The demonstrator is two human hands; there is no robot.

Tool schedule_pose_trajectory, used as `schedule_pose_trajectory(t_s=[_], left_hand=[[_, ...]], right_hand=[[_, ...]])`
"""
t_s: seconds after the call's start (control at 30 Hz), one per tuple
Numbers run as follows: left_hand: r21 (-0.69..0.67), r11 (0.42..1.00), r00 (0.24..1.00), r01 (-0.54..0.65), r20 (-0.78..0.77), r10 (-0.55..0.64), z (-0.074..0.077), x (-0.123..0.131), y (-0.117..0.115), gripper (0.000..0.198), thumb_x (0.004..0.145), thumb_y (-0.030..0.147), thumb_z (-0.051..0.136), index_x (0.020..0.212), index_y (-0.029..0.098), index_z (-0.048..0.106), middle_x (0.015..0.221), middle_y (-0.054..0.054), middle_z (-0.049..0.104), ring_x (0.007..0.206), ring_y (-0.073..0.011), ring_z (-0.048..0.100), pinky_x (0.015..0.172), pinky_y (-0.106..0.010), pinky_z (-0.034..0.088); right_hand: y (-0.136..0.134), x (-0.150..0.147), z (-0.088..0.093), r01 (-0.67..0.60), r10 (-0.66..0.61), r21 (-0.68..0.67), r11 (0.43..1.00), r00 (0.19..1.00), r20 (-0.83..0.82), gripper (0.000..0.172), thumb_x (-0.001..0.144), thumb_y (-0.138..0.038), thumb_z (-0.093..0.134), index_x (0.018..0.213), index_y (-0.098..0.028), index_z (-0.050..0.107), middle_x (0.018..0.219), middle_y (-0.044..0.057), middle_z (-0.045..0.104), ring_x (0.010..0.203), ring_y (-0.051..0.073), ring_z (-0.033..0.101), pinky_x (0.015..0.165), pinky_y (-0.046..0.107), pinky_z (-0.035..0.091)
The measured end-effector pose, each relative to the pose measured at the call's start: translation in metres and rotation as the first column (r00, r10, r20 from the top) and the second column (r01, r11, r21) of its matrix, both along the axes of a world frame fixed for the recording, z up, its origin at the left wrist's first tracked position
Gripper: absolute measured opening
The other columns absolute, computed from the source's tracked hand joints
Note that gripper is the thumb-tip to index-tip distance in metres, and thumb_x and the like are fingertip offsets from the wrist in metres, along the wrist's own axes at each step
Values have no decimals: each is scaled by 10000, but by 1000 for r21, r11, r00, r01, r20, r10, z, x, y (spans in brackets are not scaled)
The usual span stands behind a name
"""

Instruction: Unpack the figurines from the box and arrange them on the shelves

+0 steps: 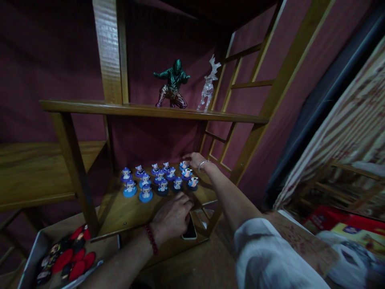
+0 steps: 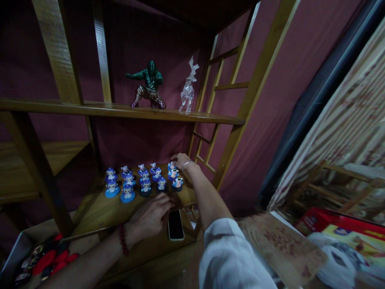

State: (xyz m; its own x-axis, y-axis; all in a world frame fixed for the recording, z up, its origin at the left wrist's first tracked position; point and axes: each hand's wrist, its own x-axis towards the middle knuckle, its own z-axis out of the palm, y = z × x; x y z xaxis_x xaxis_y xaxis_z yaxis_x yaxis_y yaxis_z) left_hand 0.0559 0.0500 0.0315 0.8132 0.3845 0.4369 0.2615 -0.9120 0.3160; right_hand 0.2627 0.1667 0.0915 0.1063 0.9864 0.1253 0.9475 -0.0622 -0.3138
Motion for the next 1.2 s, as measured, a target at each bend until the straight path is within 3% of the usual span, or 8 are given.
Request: schedule_pose_trajectory(t_s=[0.23, 0.33, 0.43, 0.53, 0.7, 0.87, 1.2], left_hand=[[27, 996, 992, -81, 98, 78, 7, 9, 6, 256, 777, 65, 360, 863, 154, 584, 876, -41, 586, 878, -139, 486, 802, -255, 426], [89, 986, 982, -145, 138, 132, 22, 14, 16, 255, 793, 91, 358, 881, 160, 587, 898, -34, 591, 878, -141, 483, 827, -270, 409], [118, 947, 946, -299, 163, 279, 41, 21, 34, 266, 809, 125, 350, 904, 173, 594, 914, -38, 593, 891, -151, 473, 826, -281, 397], [152, 906, 918, -395, 29, 395, 61, 32, 57, 236, 780, 145, 403, 869, 175, 620, 864, -54, 607, 862, -164, 481, 787, -275, 397], [156, 915, 871, -372, -282, 402, 82, 49, 82, 220, 722, 160, 465, 836, 179, 652, 845, -75, 651, 876, -195, 521, 764, -282, 391], [139, 937, 835, -322, -425, 350, 85, 61, 89, 216, 691, 237, 509, 851, 203, 651, 888, -71, 657, 871, -201, 569, 731, -276, 408], [181, 933, 775, -310, -520, 358, 73, 82, 103, 261, 663, 344, 572, 838, 154, 617, 931, -116, 642, 942, -251, 564, 833, -383, 383]], right_hand=[[-19, 8, 6, -33, 38, 96, 995, 998, -48, 241, 692, -195, 582, 922, -212, 652, 846, 8, 672, 795, 121, 601, 745, 182, 443], [-27, 11, 5, -32, 46, 101, 994, 988, -145, 198, 695, -179, 573, 873, -200, 659, 794, -3, 676, 751, 104, 603, 715, 169, 449], [-33, 17, 1, -52, 70, 91, 995, 975, -211, 190, 689, -186, 577, 859, -193, 661, 763, -12, 674, 729, 98, 600, 690, 162, 450], [-34, 24, -5, -65, 79, 64, 996, 968, -239, 190, 666, -196, 598, 843, -188, 668, 740, -14, 670, 707, 101, 595, 675, 167, 450], [-34, 31, -15, -112, 117, 34, 993, 914, -389, 223, 651, -178, 613, 868, -161, 657, 754, -2, 671, 697, 101, 592, 694, 189, 455], [-39, 29, -18, -174, 138, -28, 984, 858, -494, 251, 631, -144, 631, 881, -141, 648, 765, 7, 666, 710, 94, 586, 712, 190, 455], [-43, 15, -22, -167, 140, -16, 986, 870, -472, 279, 604, -150, 661, 883, -131, 656, 746, 12, 661, 662, 94, 565, 636, 184, 442]])
